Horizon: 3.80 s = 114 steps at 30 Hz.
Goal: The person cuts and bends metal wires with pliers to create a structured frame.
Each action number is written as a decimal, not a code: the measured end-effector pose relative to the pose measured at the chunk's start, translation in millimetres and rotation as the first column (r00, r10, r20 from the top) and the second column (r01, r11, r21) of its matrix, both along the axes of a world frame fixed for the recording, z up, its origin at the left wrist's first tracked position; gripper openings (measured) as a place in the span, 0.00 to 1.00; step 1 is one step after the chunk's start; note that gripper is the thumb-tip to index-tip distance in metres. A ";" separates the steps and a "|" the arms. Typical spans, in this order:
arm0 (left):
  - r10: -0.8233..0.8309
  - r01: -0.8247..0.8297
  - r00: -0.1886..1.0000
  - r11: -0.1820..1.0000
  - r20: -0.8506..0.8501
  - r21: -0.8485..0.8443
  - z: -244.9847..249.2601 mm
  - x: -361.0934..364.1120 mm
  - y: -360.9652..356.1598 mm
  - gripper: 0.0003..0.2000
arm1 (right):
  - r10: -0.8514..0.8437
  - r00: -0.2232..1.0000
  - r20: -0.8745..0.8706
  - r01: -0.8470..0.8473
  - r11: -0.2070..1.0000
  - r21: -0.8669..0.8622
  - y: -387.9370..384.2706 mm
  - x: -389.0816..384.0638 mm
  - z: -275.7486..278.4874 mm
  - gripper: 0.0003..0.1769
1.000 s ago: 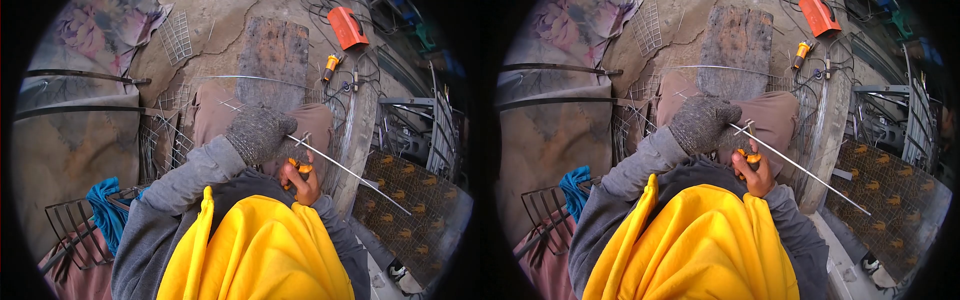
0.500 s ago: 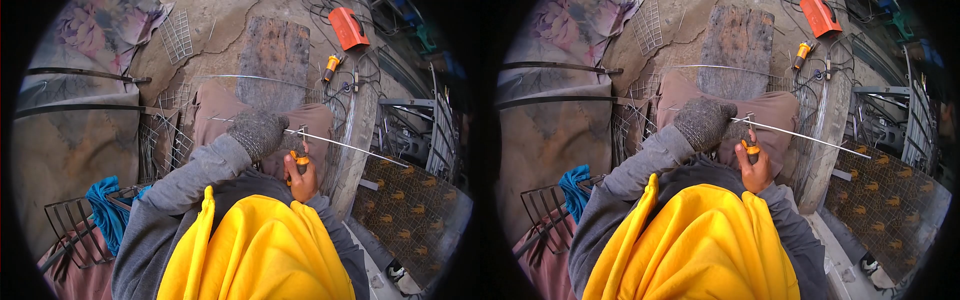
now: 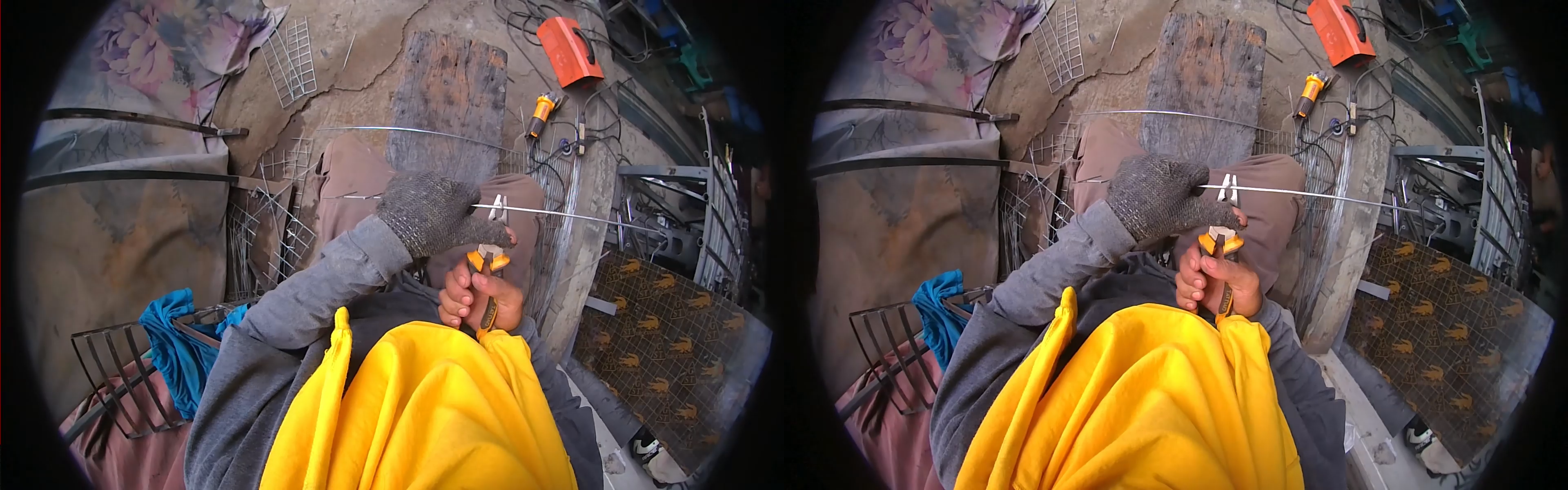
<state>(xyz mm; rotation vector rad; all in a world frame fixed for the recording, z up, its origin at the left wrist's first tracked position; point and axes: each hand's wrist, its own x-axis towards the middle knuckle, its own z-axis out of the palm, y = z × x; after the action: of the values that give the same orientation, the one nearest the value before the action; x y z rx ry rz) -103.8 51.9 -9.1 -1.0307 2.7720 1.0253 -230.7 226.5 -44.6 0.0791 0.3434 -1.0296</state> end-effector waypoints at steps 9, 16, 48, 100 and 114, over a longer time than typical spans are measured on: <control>0.032 -0.031 0.999 0.996 -0.010 0.083 -17.7 3.4 -4.6 0.29 | -0.065 0.142 -0.988 0.004 0.998 -0.065 -13.2 -11.4 -17.0 0.13; 0.035 -0.001 0.987 0.978 -0.156 0.209 -18.5 7.9 -17.0 0.29 | 0.121 0.426 -0.896 0.124 0.974 0.191 -12.4 -27.7 -14.9 0.18; 0.062 -0.140 0.812 0.986 -0.580 -0.090 -20.7 -2.8 -7.4 0.48 | 0.213 0.422 -0.881 -0.283 0.954 0.095 -25.6 -11.3 31.0 0.24; 0.307 -0.124 0.720 0.940 -0.623 0.319 6.3 10.8 1.8 0.44 | 0.068 0.415 -0.907 -0.183 0.983 -0.010 -20.0 -1.3 19.9 0.17; 0.197 -0.010 0.886 0.913 -0.420 0.407 24.7 44.8 -24.4 0.29 | 0.068 0.562 -0.825 -0.348 0.924 -0.161 -25.2 -2.1 12.7 0.14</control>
<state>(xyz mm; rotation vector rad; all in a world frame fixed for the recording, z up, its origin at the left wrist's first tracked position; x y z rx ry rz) -59.0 27.5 15.6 -0.9895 2.6472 1.9744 -232.8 201.3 -31.9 -0.7493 1.0069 -0.8048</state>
